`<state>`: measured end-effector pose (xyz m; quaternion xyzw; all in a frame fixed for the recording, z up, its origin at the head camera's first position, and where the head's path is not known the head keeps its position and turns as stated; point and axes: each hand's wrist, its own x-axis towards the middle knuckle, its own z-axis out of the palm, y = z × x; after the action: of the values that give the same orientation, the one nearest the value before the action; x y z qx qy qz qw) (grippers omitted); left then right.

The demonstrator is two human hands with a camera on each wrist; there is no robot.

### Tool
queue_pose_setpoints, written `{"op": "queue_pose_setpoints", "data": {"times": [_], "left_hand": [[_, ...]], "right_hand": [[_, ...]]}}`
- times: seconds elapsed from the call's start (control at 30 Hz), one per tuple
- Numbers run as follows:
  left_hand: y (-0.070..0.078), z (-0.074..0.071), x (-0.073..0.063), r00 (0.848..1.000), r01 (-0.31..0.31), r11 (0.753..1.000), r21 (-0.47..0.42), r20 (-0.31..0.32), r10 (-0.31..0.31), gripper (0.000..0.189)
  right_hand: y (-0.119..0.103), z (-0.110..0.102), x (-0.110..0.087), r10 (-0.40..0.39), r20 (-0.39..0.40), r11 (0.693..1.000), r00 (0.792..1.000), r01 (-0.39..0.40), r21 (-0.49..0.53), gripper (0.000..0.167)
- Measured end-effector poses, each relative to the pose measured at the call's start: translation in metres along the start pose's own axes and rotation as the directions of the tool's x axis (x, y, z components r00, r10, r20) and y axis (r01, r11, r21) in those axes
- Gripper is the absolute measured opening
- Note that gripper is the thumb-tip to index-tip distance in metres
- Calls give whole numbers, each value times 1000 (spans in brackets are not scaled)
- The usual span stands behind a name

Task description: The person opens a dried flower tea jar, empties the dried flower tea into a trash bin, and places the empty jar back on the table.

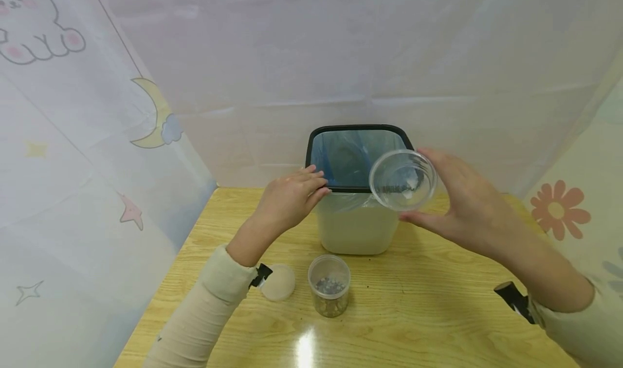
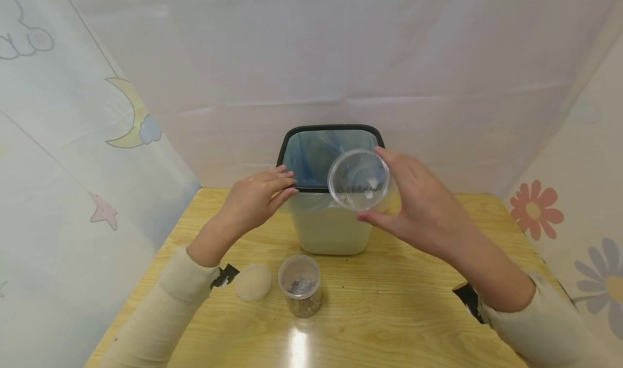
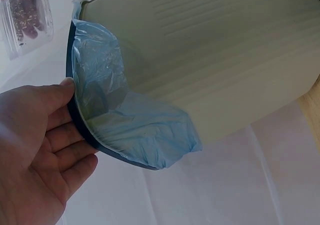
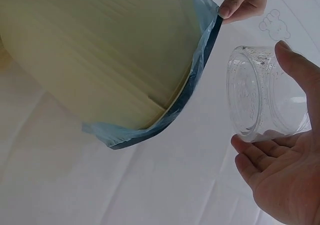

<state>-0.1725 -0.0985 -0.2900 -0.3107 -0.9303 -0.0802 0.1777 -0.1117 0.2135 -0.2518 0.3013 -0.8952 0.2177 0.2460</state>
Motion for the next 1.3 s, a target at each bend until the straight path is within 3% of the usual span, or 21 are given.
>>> {"op": "queue_pose_setpoints", "data": {"times": [0.93,1.3], "left_hand": [[-3,0,4,999,7,1000,3,37,-7,35],[-1,-1,7,997,20,1000,9,74,-21,36]], "right_hand": [[10,16,-26,110,37,993,993,-112,41,110],[14,26,-41,216,55,969,975,-221,107,104]]}}
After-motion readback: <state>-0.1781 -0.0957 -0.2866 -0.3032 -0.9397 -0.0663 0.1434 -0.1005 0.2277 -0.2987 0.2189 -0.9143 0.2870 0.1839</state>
